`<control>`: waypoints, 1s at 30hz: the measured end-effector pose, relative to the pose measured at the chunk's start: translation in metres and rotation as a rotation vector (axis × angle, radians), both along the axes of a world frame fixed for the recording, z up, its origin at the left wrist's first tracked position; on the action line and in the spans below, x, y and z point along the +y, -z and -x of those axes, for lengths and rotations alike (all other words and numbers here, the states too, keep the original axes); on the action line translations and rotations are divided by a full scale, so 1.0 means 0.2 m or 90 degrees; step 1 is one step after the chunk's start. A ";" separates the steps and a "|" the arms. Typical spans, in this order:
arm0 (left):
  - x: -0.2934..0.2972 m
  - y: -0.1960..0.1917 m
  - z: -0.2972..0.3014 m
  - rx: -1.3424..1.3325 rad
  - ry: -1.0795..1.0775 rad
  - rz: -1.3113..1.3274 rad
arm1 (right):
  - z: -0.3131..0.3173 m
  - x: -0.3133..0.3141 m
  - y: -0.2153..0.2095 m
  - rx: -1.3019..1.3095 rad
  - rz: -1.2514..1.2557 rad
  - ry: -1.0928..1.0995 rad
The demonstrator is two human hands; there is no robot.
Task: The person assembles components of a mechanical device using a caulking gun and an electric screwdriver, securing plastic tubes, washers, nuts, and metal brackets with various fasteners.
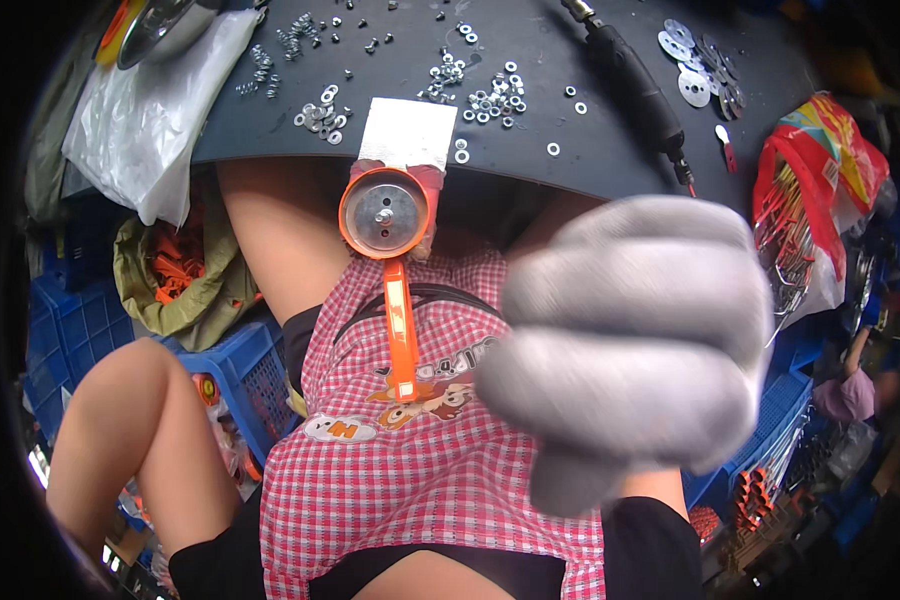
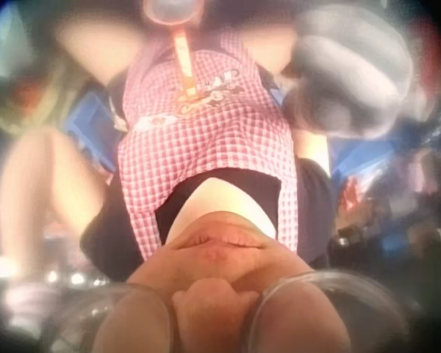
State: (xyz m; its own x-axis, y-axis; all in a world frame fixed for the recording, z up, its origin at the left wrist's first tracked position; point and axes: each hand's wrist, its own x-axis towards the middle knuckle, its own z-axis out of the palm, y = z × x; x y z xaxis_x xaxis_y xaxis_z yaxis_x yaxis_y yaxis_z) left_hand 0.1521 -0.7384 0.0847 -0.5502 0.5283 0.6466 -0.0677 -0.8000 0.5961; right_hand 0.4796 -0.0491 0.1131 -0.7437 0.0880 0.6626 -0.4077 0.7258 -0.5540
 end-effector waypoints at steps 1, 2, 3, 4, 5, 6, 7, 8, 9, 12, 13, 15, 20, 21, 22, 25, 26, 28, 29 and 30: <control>0.08 0.05 -0.08 -0.009 0.000 -0.010 | 0.01 0.00 0.00 -0.005 -0.009 -0.001; 0.23 0.09 -0.17 -0.017 0.003 -0.018 | 0.01 0.01 0.01 -0.022 -0.015 0.024; 0.44 0.08 -0.27 -0.019 0.014 -0.022 | 0.00 0.03 0.00 -0.032 -0.018 0.057; 0.65 0.06 -0.39 -0.020 0.022 -0.026 | -0.02 0.04 -0.01 -0.042 -0.019 0.087; 0.83 0.03 -0.48 -0.013 0.029 -0.025 | -0.03 0.04 -0.03 -0.042 -0.016 0.115; 0.99 0.00 -0.56 -0.005 0.037 -0.025 | -0.04 0.02 -0.05 -0.043 -0.013 0.145; 1.15 -0.01 -0.63 0.005 0.043 -0.032 | -0.05 0.02 -0.06 -0.041 -0.015 0.173; 1.56 -0.14 -0.76 0.024 0.013 -0.017 | -0.01 0.05 -0.02 -0.033 0.003 0.164; 1.32 -0.02 -0.83 0.043 -0.017 0.000 | 0.04 0.08 0.03 -0.028 0.022 0.156; 1.22 -0.07 -0.66 0.064 0.030 -0.028 | -0.03 0.08 -0.03 -0.029 0.013 0.268; 1.13 -0.10 -0.63 0.070 0.029 -0.027 | -0.03 0.09 -0.04 -0.032 0.019 0.288; 0.84 -0.17 -0.60 0.064 0.021 -0.023 | -0.01 0.09 -0.06 -0.057 0.031 0.323; 0.09 -0.15 -0.37 0.090 0.009 -0.076 | 0.01 0.13 -0.06 -0.061 0.011 0.421; -0.05 -0.08 -0.31 0.092 0.012 -0.100 | 0.01 0.14 -0.06 -0.060 -0.006 0.448; -0.21 0.01 -0.26 0.095 0.007 -0.127 | 0.02 0.12 -0.08 -0.056 -0.026 0.467; -0.50 0.15 -0.21 0.134 -0.002 -0.179 | 0.05 0.46 0.26 -0.397 -0.372 0.590; -0.51 0.22 -0.10 0.148 0.012 -0.202 | 0.00 0.52 0.37 -0.495 -0.365 0.645; -0.49 0.27 0.02 0.175 0.028 -0.234 | -0.06 0.57 0.45 -0.608 -0.337 0.642; -0.56 0.26 -0.11 0.201 0.002 -0.240 | -0.01 0.59 0.49 -0.582 -0.351 0.626; -0.12 0.35 -0.40 0.198 -0.055 -0.263 | 0.15 0.54 0.45 -0.592 -0.339 0.578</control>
State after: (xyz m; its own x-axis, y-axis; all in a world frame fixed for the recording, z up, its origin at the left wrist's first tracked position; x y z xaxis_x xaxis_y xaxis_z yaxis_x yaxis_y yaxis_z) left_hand 0.2316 -0.7632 0.0147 -0.3293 0.1565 0.9312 0.1389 -0.9674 0.2117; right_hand 0.4491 0.0598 0.0224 -0.7430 0.6654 0.0720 0.6692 0.7404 0.0632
